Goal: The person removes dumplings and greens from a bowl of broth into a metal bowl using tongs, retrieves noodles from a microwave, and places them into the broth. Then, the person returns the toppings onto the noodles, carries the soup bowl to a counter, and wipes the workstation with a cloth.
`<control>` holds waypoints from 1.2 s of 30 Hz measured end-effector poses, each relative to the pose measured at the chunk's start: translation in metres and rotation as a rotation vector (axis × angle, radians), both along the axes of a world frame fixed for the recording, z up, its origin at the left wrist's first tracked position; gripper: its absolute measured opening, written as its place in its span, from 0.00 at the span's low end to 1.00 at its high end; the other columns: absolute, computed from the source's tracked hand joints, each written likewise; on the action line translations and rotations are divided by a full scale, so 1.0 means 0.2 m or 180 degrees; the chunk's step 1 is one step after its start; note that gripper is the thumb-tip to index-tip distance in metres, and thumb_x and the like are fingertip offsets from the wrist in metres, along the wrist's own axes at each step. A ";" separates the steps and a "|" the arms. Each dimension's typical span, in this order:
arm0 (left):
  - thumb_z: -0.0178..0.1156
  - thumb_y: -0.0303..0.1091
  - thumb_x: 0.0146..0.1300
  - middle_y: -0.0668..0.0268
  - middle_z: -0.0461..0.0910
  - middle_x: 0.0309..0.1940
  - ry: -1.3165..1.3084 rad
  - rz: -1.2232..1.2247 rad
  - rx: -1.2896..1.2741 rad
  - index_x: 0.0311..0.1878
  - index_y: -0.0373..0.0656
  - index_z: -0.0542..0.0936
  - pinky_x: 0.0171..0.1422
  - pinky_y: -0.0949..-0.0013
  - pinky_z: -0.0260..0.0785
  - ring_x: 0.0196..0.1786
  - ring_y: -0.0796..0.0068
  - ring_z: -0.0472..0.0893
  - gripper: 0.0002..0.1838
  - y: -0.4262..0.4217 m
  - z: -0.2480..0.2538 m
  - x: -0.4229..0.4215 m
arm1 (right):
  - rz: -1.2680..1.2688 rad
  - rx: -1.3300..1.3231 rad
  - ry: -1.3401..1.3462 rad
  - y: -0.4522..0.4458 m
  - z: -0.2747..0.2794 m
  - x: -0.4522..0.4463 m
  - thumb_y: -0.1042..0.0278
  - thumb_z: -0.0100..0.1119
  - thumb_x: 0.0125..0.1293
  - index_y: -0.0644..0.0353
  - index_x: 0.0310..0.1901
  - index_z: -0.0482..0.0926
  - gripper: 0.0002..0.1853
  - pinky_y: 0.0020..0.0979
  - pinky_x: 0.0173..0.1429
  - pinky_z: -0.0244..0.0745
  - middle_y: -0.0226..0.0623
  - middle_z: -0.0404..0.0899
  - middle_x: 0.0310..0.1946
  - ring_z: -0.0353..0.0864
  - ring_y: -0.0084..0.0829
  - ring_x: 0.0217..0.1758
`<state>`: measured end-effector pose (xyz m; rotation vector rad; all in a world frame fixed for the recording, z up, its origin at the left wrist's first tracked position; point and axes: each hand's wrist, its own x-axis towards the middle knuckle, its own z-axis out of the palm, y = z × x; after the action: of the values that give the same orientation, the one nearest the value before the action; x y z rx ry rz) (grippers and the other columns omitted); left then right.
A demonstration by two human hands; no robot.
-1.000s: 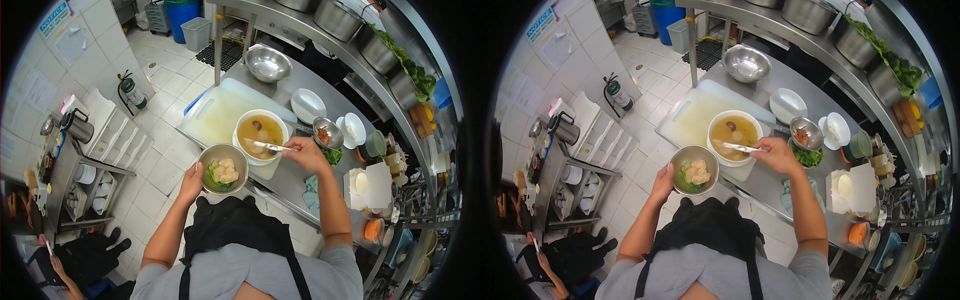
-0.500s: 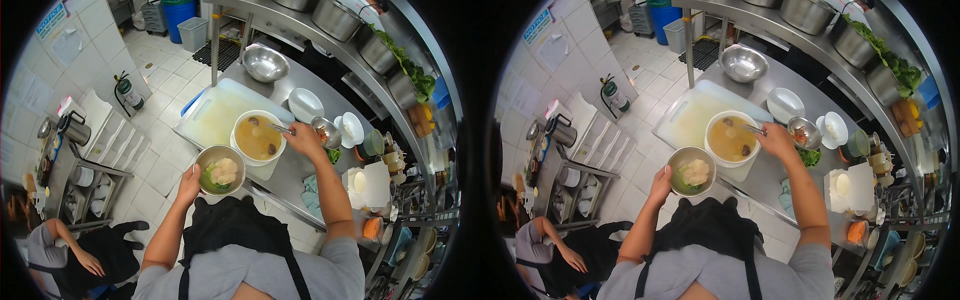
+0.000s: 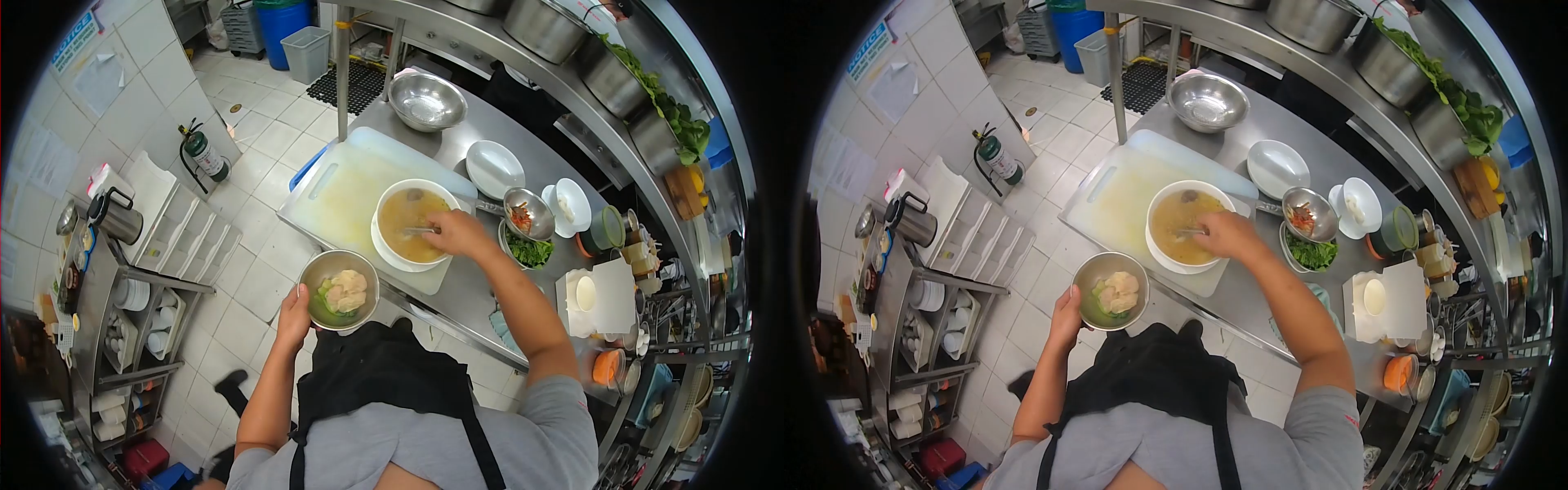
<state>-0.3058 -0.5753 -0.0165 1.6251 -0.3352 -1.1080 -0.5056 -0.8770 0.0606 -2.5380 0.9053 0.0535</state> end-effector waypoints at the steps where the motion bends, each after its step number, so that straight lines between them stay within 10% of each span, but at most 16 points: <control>1: 0.38 0.50 0.76 0.64 0.79 0.31 0.0002 0.0005 -0.0001 0.56 0.37 0.74 0.22 0.74 0.71 0.26 0.77 0.78 0.26 0.00 0.00 0.00 | 0.0084 -0.0014 0.0194 0.01 0.02 -0.01 0.54 0.60 0.56 0.54 0.39 0.81 0.14 0.45 0.43 0.76 0.43 0.83 0.35 0.82 0.46 0.40; 18: 0.38 0.49 0.77 0.64 0.80 0.30 0.0042 -0.0080 0.0009 0.56 0.36 0.74 0.21 0.74 0.71 0.25 0.78 0.78 0.25 0.00 -0.01 -0.02 | 0.0137 -0.0963 0.0758 0.04 0.12 -0.20 0.59 0.57 0.56 0.55 0.39 0.82 0.13 0.47 0.42 0.78 0.46 0.82 0.30 0.83 0.47 0.36; 36: 0.38 0.49 0.77 0.64 0.79 0.29 -0.0005 -0.0009 0.0028 0.56 0.37 0.74 0.21 0.74 0.71 0.24 0.77 0.78 0.26 0.06 -0.02 -0.02 | -0.0023 0.1795 0.0067 -0.16 0.05 -0.19 0.55 0.69 0.53 0.62 0.30 0.83 0.16 0.27 0.27 0.71 0.31 0.76 0.19 0.75 0.20 0.21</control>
<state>-0.3096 -0.5627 -0.0205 1.6338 -0.3341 -1.1117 -0.5438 -0.9086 0.0711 -2.0117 0.7731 0.2909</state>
